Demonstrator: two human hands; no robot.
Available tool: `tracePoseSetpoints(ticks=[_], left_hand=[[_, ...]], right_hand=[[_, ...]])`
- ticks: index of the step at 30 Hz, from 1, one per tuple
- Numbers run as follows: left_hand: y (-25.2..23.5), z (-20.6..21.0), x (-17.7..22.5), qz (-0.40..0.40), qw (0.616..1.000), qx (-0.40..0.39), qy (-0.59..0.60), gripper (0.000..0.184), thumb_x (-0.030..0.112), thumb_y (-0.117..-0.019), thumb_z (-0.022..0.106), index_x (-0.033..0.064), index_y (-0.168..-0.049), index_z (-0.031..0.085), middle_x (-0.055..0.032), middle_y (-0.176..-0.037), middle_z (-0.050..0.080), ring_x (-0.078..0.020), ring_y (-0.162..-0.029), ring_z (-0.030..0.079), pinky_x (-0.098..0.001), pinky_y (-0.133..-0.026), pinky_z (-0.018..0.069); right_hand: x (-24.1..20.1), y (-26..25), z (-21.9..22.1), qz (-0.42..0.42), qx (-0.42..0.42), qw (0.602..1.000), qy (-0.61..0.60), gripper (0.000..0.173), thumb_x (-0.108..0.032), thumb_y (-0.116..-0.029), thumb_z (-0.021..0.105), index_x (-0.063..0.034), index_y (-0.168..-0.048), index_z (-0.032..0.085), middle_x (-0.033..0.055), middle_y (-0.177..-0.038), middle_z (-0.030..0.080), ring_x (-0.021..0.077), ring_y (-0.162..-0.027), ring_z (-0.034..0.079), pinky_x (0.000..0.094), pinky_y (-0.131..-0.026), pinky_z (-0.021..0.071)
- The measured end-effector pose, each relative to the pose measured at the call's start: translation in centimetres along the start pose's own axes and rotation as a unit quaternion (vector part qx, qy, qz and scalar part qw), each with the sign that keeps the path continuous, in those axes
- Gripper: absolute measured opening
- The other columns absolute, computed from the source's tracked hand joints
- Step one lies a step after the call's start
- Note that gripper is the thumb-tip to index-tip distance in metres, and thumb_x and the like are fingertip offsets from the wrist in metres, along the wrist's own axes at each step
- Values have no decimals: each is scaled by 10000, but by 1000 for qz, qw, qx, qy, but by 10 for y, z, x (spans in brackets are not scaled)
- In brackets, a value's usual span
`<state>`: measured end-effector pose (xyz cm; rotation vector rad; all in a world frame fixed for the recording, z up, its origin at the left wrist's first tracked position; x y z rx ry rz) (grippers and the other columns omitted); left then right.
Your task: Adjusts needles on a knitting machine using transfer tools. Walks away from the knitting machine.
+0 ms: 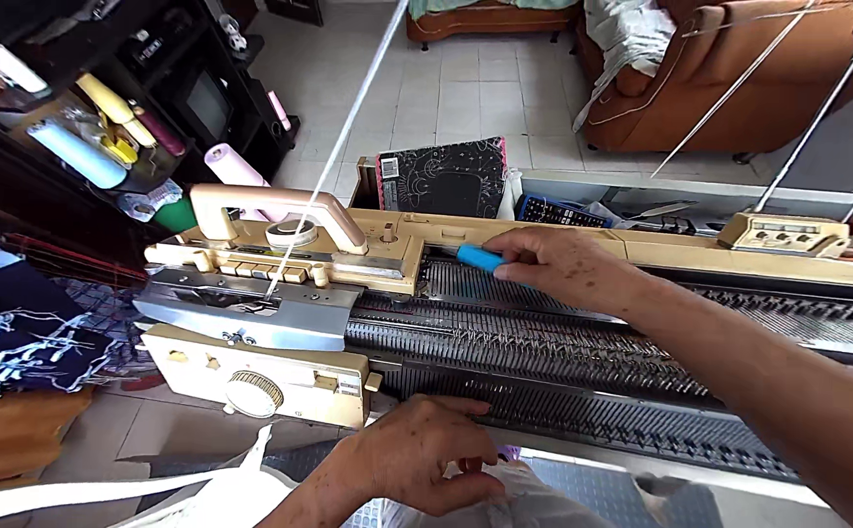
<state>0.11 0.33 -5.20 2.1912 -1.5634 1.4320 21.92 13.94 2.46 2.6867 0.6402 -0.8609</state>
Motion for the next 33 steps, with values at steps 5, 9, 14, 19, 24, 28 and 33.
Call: tracePoseSetpoints(ticks=[5, 9, 14, 19, 24, 28, 33], left_hand=[[8, 0, -2, -2, 998, 24, -50, 313, 246, -1033, 565, 8, -874, 691, -71, -711, 676, -130, -741, 692, -313, -1084, 467], [8, 4, -2, -15, 999, 15, -45, 292, 240, -1022, 583, 12, -876, 693, -70, -717, 681, -133, -742, 695, -310, -1085, 467], [6, 2, 2, 3, 997, 51, -49, 233, 205, -992, 608, 21, -868, 677, -77, -737, 670, -121, -765, 662, -230, -948, 492], [4, 0, 4, 3, 997, 58, -60, 228, 214, -969, 634, 37, -831, 674, -76, -713, 667, -124, -734, 653, -208, -768, 509], [6, 0, 4, 1, 996, 61, -69, 198, 207, -958, 635, 51, -841, 663, -70, -710, 652, -135, -735, 640, -218, -757, 502], [6, 0, 4, 4, 995, 62, -79, 189, 210, -942, 643, 50, -846, 672, -75, -718, 665, -146, -743, 646, -229, -749, 501], [7, 0, 4, 3, 994, 60, -90, 195, 227, -932, 643, 56, -845, 676, -84, -725, 665, -161, -746, 646, -243, -728, 501]], right_hand=[[-25, 48, 9, -104, 267, 955, -79, 300, -290, -1074, 447, -84, -1052, 663, -49, -856, 596, -25, -720, 545, 160, -632, 453], [-39, 87, 50, -149, 350, 914, -138, 255, -371, -1085, 483, -127, -1093, 557, -74, -877, 688, -40, -670, 599, 148, -575, 507], [-40, 97, 105, -325, 318, 889, -53, 84, -171, -1027, 591, -134, -1061, 523, 27, -998, 666, 108, -948, 673, 202, -823, 564], [-42, 92, 113, -366, 306, 878, 46, 72, -103, -1040, 527, -123, -1101, 493, 65, -1015, 617, 170, -925, 627, 227, -820, 526], [-43, 91, 117, -353, 299, 884, 72, 112, -104, -1039, 531, -127, -1147, 517, 69, -1031, 619, 183, -923, 621, 239, -819, 523], [-46, 90, 119, -342, 295, 889, 78, 109, -88, -1036, 519, -128, -1137, 531, 69, -1022, 612, 189, -915, 610, 238, -809, 516], [-48, 89, 121, -341, 299, 888, 77, 85, -102, -1046, 506, -136, -1118, 538, 64, -1021, 597, 181, -917, 598, 228, -816, 507]])
Point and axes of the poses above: each hand's wrist, its own y-axis away from the middle knuckle, its own z-axis out of the palm, x = y × z, the point moved 1 cm from there along -y, towards the middle knuckle
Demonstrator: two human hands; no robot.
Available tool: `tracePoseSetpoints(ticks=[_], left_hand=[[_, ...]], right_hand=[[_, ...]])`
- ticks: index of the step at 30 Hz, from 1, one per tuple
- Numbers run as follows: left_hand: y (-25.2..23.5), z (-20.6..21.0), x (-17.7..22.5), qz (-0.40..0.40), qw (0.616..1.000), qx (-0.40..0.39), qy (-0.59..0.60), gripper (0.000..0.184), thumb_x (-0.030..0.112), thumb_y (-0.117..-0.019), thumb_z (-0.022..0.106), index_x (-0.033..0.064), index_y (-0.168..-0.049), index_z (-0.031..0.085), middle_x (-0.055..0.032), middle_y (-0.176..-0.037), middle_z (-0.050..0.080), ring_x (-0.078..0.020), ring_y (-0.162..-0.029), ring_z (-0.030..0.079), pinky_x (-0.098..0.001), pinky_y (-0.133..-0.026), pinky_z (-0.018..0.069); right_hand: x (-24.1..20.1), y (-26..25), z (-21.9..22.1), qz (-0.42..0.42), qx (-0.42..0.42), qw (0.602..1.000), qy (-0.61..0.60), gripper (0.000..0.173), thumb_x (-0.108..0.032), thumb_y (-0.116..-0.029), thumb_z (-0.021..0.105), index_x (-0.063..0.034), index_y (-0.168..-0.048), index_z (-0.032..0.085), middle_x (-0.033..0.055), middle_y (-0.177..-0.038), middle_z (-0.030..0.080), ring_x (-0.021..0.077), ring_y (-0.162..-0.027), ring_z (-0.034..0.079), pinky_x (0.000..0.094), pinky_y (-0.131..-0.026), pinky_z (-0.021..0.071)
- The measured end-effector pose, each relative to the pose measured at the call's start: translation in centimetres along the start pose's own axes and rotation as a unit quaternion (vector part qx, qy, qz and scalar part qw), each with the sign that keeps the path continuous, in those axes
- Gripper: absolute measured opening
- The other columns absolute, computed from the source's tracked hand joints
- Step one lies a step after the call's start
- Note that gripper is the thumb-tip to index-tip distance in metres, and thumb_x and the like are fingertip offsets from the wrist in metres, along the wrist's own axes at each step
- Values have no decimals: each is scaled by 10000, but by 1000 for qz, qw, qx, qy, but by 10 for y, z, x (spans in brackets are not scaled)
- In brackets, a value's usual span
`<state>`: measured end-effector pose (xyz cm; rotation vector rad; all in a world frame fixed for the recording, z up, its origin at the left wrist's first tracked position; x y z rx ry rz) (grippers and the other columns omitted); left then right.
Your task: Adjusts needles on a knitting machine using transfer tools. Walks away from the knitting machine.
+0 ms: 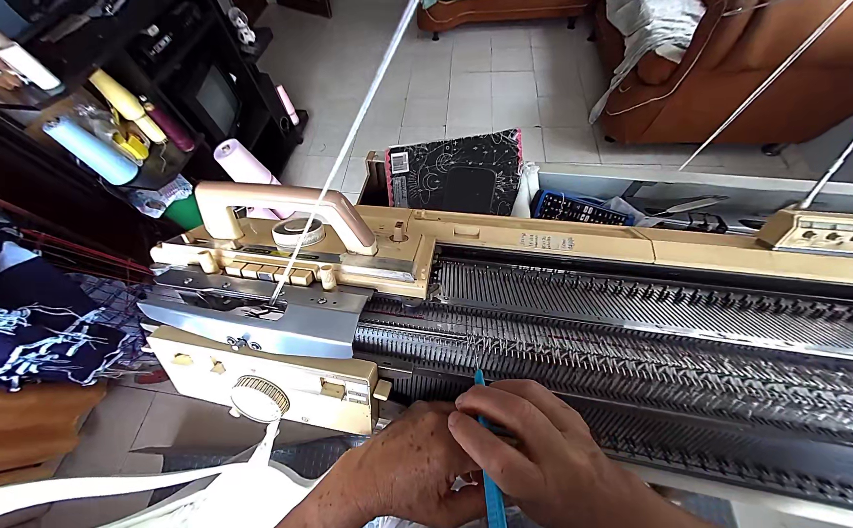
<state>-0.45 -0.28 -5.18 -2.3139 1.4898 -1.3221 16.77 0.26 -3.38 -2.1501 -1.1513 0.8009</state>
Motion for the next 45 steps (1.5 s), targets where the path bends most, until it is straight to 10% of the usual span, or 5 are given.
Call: tracePoseSetpoints(ticks=[20, 23, 28, 36, 45], left_hand=[[-1, 2, 0, -20, 1000, 0, 21, 214, 254, -966, 647, 54, -904, 689, -73, -766, 693, -137, -787, 672, -230, -780, 516], [-1, 4, -3, -25, 997, -29, 64, 265, 226, -1004, 611, 3, -892, 699, -79, -729, 685, -140, -738, 687, -287, -1029, 493], [-1, 4, -4, -31, 996, -50, 70, 282, 227, -1012, 599, -2, -878, 695, -77, -711, 682, -148, -724, 692, -317, -1077, 467], [-1, -1, 2, -8, 1000, -5, 24, 200, 222, -951, 646, 43, -871, 683, -76, -743, 684, -145, -768, 666, -237, -778, 512], [0, 1, 0, -7, 1000, -18, 17, 214, 238, -961, 643, 49, -869, 686, -82, -740, 683, -156, -761, 666, -257, -753, 516]], right_hand=[[11, -9, -6, 2, 41, 999, -11, 117, -158, -1055, 560, -112, -1146, 616, 71, -1044, 697, 132, -924, 674, 194, -799, 538], [23, -42, -20, 164, 52, 981, -92, 145, -208, -1008, 644, -70, -1028, 685, 5, -927, 718, 3, -832, 677, 137, -722, 561], [67, -98, -25, 504, -1, 841, -196, 82, -199, -985, 682, -129, -1027, 690, -60, -761, 661, -13, -559, 562, 156, -500, 449], [4, -9, -4, 19, 42, 996, -71, 79, -136, -1019, 591, -112, -1091, 569, 61, -1018, 664, 136, -936, 664, 199, -811, 553], [6, -2, 2, -12, 29, 999, -23, 88, -108, -1024, 562, -93, -1110, 547, 83, -989, 646, 171, -885, 645, 221, -796, 539]])
Point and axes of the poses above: each hand's wrist, its own y-axis away from the middle knuckle, its own z-axis out of the palm, x = y × z, the point moved 1 cm from there along -y, towards the middle knuckle
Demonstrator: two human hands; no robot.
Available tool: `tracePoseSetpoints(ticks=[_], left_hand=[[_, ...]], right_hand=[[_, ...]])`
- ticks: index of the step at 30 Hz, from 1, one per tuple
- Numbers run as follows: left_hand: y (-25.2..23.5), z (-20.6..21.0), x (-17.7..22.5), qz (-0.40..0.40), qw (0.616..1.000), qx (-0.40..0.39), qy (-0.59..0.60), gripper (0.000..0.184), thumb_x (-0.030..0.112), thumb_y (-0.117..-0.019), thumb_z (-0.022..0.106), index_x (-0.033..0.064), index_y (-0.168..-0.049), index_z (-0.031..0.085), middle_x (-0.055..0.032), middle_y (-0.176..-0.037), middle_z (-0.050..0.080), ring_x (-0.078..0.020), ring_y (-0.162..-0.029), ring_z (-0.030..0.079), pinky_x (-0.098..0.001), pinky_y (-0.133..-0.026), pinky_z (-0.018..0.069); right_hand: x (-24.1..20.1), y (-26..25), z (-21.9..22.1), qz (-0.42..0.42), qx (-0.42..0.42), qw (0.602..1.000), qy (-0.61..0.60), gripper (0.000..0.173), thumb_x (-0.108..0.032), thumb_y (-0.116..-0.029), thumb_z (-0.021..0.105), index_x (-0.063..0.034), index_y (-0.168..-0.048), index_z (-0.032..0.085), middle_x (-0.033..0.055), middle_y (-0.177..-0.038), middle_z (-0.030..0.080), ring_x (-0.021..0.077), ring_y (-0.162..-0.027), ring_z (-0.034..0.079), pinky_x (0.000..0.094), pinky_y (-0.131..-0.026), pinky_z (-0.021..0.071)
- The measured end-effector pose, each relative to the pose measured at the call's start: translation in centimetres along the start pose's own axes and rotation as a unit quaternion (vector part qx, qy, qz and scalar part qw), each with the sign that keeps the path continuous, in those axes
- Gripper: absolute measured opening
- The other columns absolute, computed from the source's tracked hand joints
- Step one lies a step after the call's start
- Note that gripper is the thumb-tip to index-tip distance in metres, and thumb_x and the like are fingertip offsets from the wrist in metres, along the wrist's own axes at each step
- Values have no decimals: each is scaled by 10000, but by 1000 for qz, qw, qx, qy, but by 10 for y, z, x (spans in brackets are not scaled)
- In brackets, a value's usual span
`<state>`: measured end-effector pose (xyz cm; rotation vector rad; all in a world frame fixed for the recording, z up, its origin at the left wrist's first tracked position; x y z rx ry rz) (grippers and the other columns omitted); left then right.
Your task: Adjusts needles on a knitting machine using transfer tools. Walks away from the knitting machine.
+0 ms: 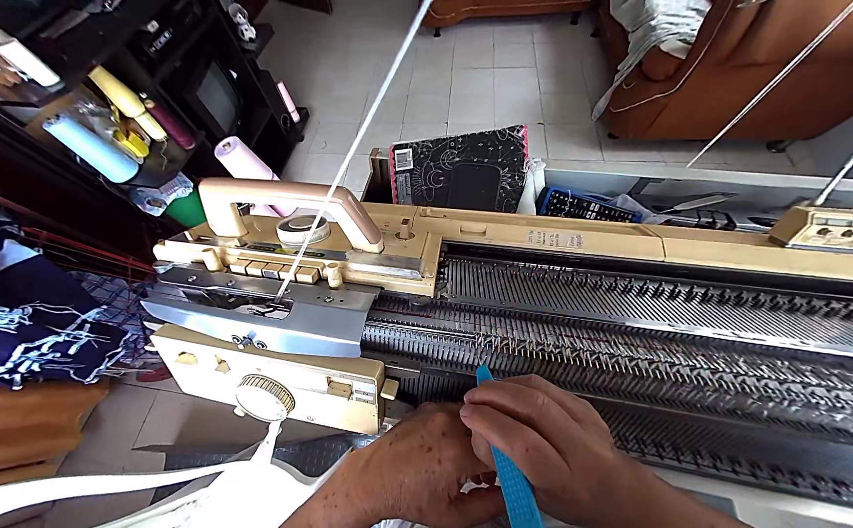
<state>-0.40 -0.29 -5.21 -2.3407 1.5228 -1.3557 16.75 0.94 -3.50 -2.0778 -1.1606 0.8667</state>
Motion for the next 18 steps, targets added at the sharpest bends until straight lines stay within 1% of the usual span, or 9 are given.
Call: tracePoseSetpoints(ticks=[3, 7, 11, 13, 16, 18], left_hand=[[2, 0, 0, -1, 1000, -3, -16, 210, 247, -941, 650, 56, -866, 695, -86, -752, 692, -169, -778, 676, -269, -752, 527], [3, -2, 2, -3, 999, -7, -39, 208, 261, -926, 658, 70, -849, 688, -102, -757, 687, -194, -776, 673, -290, -733, 524], [3, -5, 4, -25, 999, -18, -39, 208, 258, -900, 683, 51, -880, 689, -123, -795, 705, -207, -798, 693, -310, -735, 540], [4, -6, 5, -39, 998, -21, -39, 239, 283, -906, 690, 44, -903, 689, -127, -810, 710, -209, -802, 696, -311, -740, 539], [4, -5, 6, -48, 998, -16, -35, 264, 291, -894, 699, 28, -911, 688, -138, -811, 713, -216, -793, 700, -318, -731, 541], [4, -5, 7, -50, 998, -7, -34, 265, 290, -898, 698, 27, -928, 686, -140, -825, 717, -213, -810, 701, -311, -757, 539]], right_hand=[[-2, 2, 1, -7, -10, 1000, 11, 93, -101, -1028, 559, -105, -1121, 560, 79, -1003, 633, 174, -877, 628, 218, -792, 526], [-4, 2, 1, -9, -14, 1000, 12, 107, -95, -1029, 555, -110, -1121, 607, 75, -1004, 635, 164, -873, 622, 205, -791, 522], [-4, 1, 2, -12, -17, 1000, 18, 148, -102, -1045, 521, -106, -1156, 619, 76, -1009, 640, 156, -868, 622, 200, -781, 517], [-4, 0, 3, -11, -17, 1000, 22, 154, -109, -1050, 512, -108, -1161, 619, 77, -1009, 637, 157, -862, 618, 196, -769, 513], [-5, -1, 4, -7, -19, 999, 30, 148, -115, -1046, 522, -113, -1156, 621, 74, -1008, 634, 156, -861, 617, 192, -766, 511], [-5, -1, 4, -4, -22, 999, 38, 155, -110, -1042, 526, -116, -1157, 629, 72, -1013, 636, 158, -864, 618, 196, -770, 512]])
Point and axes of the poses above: each hand's wrist, its own y-axis away from the middle knuckle, its own z-axis out of the palm, x = y × z, the point moved 1 cm from there along -y, towards the middle knuckle
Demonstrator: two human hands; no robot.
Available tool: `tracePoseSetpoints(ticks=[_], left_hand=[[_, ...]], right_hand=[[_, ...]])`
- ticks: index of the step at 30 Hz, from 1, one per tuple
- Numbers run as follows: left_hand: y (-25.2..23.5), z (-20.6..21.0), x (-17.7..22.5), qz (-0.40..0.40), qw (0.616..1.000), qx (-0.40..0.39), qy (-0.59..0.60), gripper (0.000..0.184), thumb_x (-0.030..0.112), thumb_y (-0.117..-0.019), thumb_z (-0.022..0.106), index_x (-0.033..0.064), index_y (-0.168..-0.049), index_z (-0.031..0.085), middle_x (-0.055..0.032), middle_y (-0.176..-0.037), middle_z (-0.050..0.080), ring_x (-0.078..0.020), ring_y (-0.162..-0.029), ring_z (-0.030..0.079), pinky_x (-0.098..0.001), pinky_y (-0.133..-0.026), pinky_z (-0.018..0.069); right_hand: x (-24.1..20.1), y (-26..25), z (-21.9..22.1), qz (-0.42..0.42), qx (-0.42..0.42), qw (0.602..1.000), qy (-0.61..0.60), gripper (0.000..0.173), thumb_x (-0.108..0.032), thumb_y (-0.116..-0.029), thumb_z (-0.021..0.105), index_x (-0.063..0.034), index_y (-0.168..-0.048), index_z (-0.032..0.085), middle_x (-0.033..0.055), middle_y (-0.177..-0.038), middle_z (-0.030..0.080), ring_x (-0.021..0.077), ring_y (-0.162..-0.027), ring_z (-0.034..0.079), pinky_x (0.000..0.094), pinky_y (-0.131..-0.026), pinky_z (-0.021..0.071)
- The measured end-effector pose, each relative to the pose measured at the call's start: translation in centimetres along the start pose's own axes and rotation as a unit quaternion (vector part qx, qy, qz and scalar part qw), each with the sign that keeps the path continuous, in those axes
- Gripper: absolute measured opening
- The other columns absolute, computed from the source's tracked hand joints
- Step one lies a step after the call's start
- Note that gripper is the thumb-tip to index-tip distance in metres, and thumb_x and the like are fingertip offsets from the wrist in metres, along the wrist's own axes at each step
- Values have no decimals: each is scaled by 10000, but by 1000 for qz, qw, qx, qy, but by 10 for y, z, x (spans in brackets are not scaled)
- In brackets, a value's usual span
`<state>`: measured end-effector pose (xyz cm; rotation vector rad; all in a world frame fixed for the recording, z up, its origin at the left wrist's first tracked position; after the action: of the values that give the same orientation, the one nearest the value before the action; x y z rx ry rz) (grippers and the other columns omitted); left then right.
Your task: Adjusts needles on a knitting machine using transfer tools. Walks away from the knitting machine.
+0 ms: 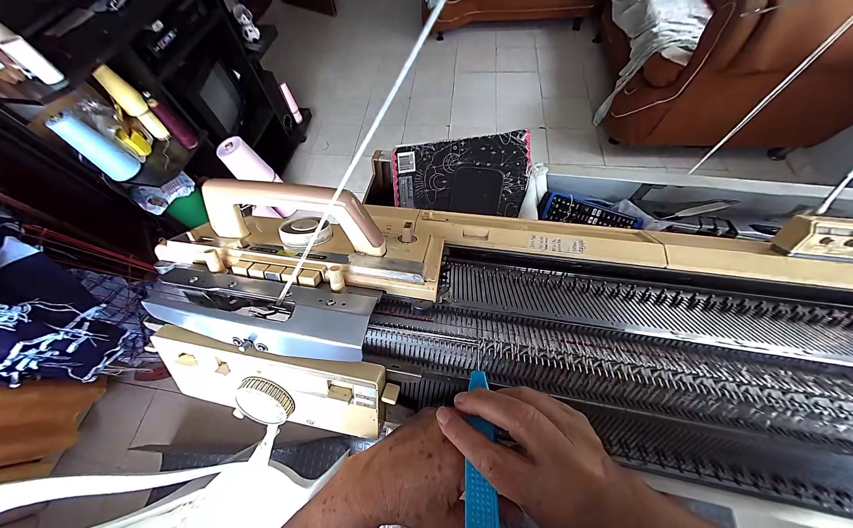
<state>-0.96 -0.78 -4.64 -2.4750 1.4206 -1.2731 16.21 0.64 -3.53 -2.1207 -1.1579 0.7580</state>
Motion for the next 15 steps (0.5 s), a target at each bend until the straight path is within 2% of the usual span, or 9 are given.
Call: tracePoseSetpoints(ticks=[8, 15], left_hand=[[1, 0, 1, -10, 1000, 11, 4, 291, 315, -923, 697, 31, -988, 685, -132, -886, 724, -182, -891, 696, -271, -850, 520], [2, 4, -3, 8, 999, 7, 34, 204, 266, -927, 697, 63, -913, 694, -103, -848, 715, -163, -867, 685, -260, -805, 523]], right_hand=[[1, -3, 2, 5, 2, 1000, 8, 153, -150, -1040, 558, -120, -1163, 645, 67, -1002, 643, 153, -817, 607, 200, -721, 503], [4, -10, -2, 13, 33, 999, 3, 140, -190, -1035, 607, -114, -1144, 651, 68, -979, 678, 129, -764, 622, 189, -658, 498]])
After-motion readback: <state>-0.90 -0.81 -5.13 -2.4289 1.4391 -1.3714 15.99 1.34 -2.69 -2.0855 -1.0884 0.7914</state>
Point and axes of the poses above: each hand's wrist, its own y-axis away from the middle knuckle, its own z-axis out of the palm, x = y × z, the point moved 1 cm from there along -y, towards the middle knuckle
